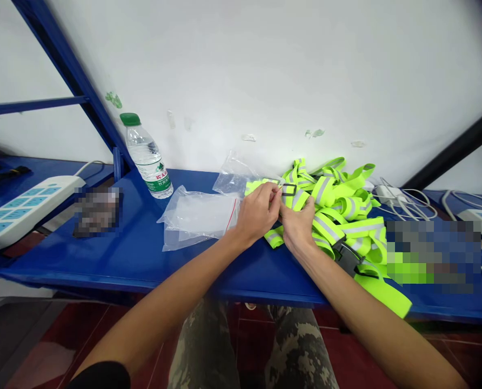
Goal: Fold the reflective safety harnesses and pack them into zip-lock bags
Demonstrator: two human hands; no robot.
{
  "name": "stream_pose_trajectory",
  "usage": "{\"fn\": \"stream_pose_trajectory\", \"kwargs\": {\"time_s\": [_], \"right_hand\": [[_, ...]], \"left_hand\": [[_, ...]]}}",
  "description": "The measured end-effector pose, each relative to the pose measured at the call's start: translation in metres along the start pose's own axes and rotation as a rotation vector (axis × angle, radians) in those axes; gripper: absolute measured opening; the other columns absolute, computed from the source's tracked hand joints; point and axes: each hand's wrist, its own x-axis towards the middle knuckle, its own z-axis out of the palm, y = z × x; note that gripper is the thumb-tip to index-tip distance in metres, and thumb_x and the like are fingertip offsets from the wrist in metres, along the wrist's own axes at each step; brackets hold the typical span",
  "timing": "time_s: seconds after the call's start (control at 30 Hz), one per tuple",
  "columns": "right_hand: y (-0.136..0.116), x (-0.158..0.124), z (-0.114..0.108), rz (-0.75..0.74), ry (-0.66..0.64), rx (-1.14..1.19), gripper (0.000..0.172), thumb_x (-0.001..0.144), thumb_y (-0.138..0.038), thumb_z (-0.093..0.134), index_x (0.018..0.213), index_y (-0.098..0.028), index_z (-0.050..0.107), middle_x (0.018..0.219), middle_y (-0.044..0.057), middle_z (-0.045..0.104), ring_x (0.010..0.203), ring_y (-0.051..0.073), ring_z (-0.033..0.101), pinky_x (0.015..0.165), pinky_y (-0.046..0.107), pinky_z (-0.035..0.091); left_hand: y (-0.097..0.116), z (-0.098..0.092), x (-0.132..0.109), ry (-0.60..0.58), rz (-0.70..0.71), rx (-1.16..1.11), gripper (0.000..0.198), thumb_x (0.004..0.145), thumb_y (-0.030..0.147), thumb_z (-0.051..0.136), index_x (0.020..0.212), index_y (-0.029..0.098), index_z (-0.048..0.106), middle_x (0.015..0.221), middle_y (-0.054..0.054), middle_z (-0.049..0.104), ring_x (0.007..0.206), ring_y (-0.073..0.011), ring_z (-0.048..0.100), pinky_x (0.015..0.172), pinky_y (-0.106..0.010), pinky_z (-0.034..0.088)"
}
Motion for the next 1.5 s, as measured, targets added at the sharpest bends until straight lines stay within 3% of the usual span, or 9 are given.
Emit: {"fn": "stream_pose_trajectory", "kwargs": {"time_s": [0.13, 0.37, 0.6, 0.73, 0.9, 1.13, 1.27, 1.4, 1.5], "right_hand": [[-0.004, -0.006, 0.003, -0.077, -0.023, -0.042, 0.046, 0.06, -0.024, 0.081, 0.092, -0.024, 0.048, 0.092, -0.002, 0.066, 0.082, 0.013, 0.065, 0.076, 0.025, 0.056], [-0.023, -0.005, -0.001, 0.287, -0.383, 0.219, 0.039, 0.062, -0.019, 0.075, 0.092, -0.026, 0.05, 0.078, -0.007, 0.066, 0.074, 0.013, 0.065, 0.071, 0.027, 0.056], [-0.011, 0.003, -0.009, -0.024, -0.466, -0.171, 0.007, 0.07, -0.019, 0.065, 0.075, -0.019, 0.07, 0.078, -0.001, 0.072, 0.081, 0.018, 0.067, 0.077, 0.029, 0.054], [-0.011, 0.003, -0.01, 0.02, -0.398, -0.151, 0.006, 0.067, -0.022, 0.067, 0.068, -0.018, 0.072, 0.07, 0.0, 0.071, 0.075, 0.02, 0.068, 0.071, 0.031, 0.055], [-0.017, 0.003, -0.008, 0.296, -0.3, 0.053, 0.019, 0.052, -0.027, 0.081, 0.057, -0.019, 0.064, 0.061, 0.002, 0.068, 0.075, 0.024, 0.07, 0.067, 0.035, 0.06], [-0.026, 0.006, -0.01, 0.399, -0.496, 0.179, 0.031, 0.051, -0.025, 0.086, 0.076, -0.019, 0.068, 0.069, 0.001, 0.07, 0.081, 0.022, 0.072, 0.076, 0.035, 0.06], [-0.025, 0.003, -0.008, 0.344, -0.46, 0.103, 0.034, 0.058, -0.031, 0.083, 0.088, -0.022, 0.07, 0.073, 0.0, 0.071, 0.081, 0.02, 0.07, 0.077, 0.034, 0.059], [-0.019, 0.006, -0.009, 0.156, -0.393, -0.065, 0.022, 0.072, -0.04, 0.074, 0.084, -0.021, 0.073, 0.078, 0.001, 0.07, 0.08, 0.018, 0.066, 0.079, 0.033, 0.056], [-0.012, 0.012, -0.014, -0.035, -0.353, -0.241, 0.026, 0.08, -0.045, 0.065, 0.079, -0.021, 0.075, 0.085, 0.003, 0.068, 0.087, 0.02, 0.064, 0.089, 0.037, 0.053]], "left_hand": [[0.0, -0.001, 0.0, 0.047, -0.028, -0.038, 0.009, 0.097, 0.024, 0.049, 0.092, 0.02, 0.055, 0.079, -0.002, 0.063, 0.069, -0.0122, 0.058, 0.064, -0.024, 0.044], [-0.008, -0.009, 0.003, 0.068, -0.061, -0.057, 0.009, 0.097, 0.025, 0.048, 0.093, 0.02, 0.054, 0.079, -0.002, 0.062, 0.071, -0.0123, 0.058, 0.065, -0.024, 0.046], [-0.002, -0.006, -0.002, -0.025, 0.078, 0.029, 0.007, 0.097, 0.021, 0.047, 0.097, 0.019, 0.054, 0.089, -0.004, 0.066, 0.081, -0.0149, 0.063, 0.074, -0.027, 0.048], [0.002, -0.004, -0.006, -0.075, 0.118, 0.063, 0.01, 0.098, 0.022, 0.045, 0.096, 0.019, 0.054, 0.09, -0.006, 0.067, 0.082, -0.0162, 0.064, 0.074, -0.028, 0.049], [0.003, -0.001, -0.011, -0.089, 0.173, 0.077, 0.015, 0.1, 0.025, 0.041, 0.097, 0.018, 0.054, 0.09, -0.008, 0.067, 0.082, -0.0173, 0.064, 0.074, -0.029, 0.049], [-0.002, -0.002, -0.013, -0.063, 0.181, 0.088, 0.016, 0.1, 0.024, 0.041, 0.093, 0.018, 0.054, 0.086, -0.007, 0.065, 0.078, -0.0168, 0.063, 0.07, -0.028, 0.047], [-0.001, -0.002, -0.014, -0.063, 0.15, 0.109, 0.014, 0.099, 0.023, 0.041, 0.096, 0.017, 0.054, 0.083, -0.006, 0.065, 0.073, -0.016, 0.062, 0.067, -0.028, 0.045], [0.003, -0.004, -0.014, 0.016, 0.117, 0.208, 0.017, 0.099, 0.026, 0.043, 0.092, 0.017, 0.056, 0.077, -0.005, 0.065, 0.074, -0.0188, 0.059, 0.069, -0.032, 0.044], [0.005, -0.006, -0.012, 0.083, 0.138, 0.261, 0.014, 0.096, 0.027, 0.05, 0.087, 0.018, 0.057, 0.083, -0.007, 0.067, 0.088, -0.023, 0.058, 0.08, -0.037, 0.044]]}}
